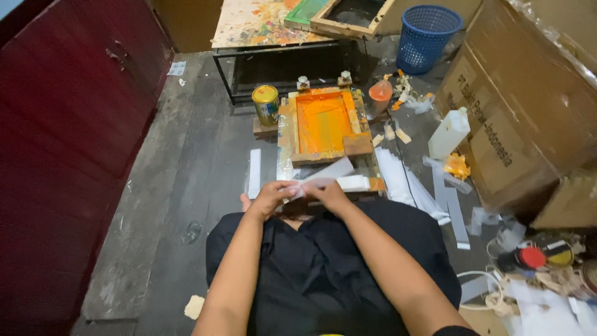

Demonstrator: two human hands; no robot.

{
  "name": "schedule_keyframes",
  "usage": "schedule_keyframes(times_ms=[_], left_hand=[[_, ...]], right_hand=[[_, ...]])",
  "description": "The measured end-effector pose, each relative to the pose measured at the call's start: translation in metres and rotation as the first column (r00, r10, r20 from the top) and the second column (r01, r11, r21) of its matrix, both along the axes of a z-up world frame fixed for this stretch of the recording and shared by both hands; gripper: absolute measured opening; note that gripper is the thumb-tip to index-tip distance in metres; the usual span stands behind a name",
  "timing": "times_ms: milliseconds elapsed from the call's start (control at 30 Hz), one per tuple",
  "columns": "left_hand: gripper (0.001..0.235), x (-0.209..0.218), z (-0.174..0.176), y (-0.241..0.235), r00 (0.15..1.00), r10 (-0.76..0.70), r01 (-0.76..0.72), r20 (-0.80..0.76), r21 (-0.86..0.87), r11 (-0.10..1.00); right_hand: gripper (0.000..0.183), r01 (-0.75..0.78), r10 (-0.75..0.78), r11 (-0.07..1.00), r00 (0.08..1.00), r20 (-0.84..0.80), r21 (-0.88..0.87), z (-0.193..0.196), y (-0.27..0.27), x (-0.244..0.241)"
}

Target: The person screen prints an orange design onto white strips by hand, aligning each strip under the screen and then rubbing the mesh with their fingers to transfer the ink.

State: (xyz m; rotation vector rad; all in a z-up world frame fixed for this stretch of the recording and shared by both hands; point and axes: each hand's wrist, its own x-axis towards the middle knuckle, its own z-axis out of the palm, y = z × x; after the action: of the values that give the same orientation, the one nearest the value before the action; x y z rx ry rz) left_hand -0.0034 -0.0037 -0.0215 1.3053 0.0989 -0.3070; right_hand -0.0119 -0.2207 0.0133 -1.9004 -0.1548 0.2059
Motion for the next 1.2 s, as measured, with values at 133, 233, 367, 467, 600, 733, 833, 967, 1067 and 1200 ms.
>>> schedule_keyframes(times_ms=[133, 233, 367, 467, 600, 733, 833, 967, 1067, 1200], left_hand=[[0.039, -0.010, 0.005, 0.014, 0.999, 0.037, -0.037, 0.032, -0.002, 0.999], [0.047, -0.019, 0.015, 0.018, 0.980, 0.196, -0.187, 0.032, -0.179, 0.966], [0.043, -0.052, 0.047, 0.014, 0.969, 0.215, -0.200, 0.122, -0.122, 0.972], [0.041, -0.070, 0.067, 0.027, 0.952, 0.205, -0.218, 0.226, 0.032, 0.976], [0.038, -0.106, 0.097, 0.059, 0.911, 0.221, -0.301, 0.349, 0.194, 0.934], [0.033, -0.126, 0.081, 0.092, 0.907, 0.247, -0.332, 0.342, 0.218, 0.917], [0.031, -0.130, 0.038, 0.123, 0.937, 0.299, -0.317, 0.180, 0.080, 0.945], [0.030, -0.124, -0.012, 0.148, 0.965, 0.257, -0.259, 0.060, 0.023, 0.966], [0.027, -0.113, -0.027, 0.152, 0.970, 0.242, -0.240, 0.007, -0.088, 0.967], [0.020, -0.093, -0.062, 0.161, 0.985, 0.169, -0.160, 0.026, -0.207, 0.965]], right_hand=[[0.022, 0.059, -0.069, 0.994, 0.991, 0.116, 0.089, 0.010, 0.003, 0.004], [0.020, 0.202, -0.224, 0.940, 0.973, 0.050, 0.275, 0.003, 0.002, 0.016], [0.025, 0.335, -0.353, 0.767, 0.932, -0.077, 0.547, 0.026, -0.002, -0.003], [0.027, 0.334, -0.366, 0.708, 0.927, -0.081, 0.622, 0.060, -0.001, -0.029], [0.025, 0.271, -0.332, 0.697, 0.943, -0.036, 0.664, 0.082, 0.009, -0.046], [0.033, 0.194, -0.269, 0.745, 0.963, 0.022, 0.639, 0.085, 0.023, -0.052], [0.026, 0.082, -0.152, 0.919, 0.976, 0.157, 0.385, 0.095, 0.037, -0.067], [0.015, 0.011, -0.003, 0.999, 0.966, 0.259, -0.030, 0.119, 0.047, -0.091], [0.015, -0.017, 0.060, 0.989, 0.954, 0.295, -0.147, 0.117, 0.044, -0.093], [0.011, -0.006, 0.057, 0.985, 0.954, 0.295, -0.170, 0.094, 0.025, -0.090]])
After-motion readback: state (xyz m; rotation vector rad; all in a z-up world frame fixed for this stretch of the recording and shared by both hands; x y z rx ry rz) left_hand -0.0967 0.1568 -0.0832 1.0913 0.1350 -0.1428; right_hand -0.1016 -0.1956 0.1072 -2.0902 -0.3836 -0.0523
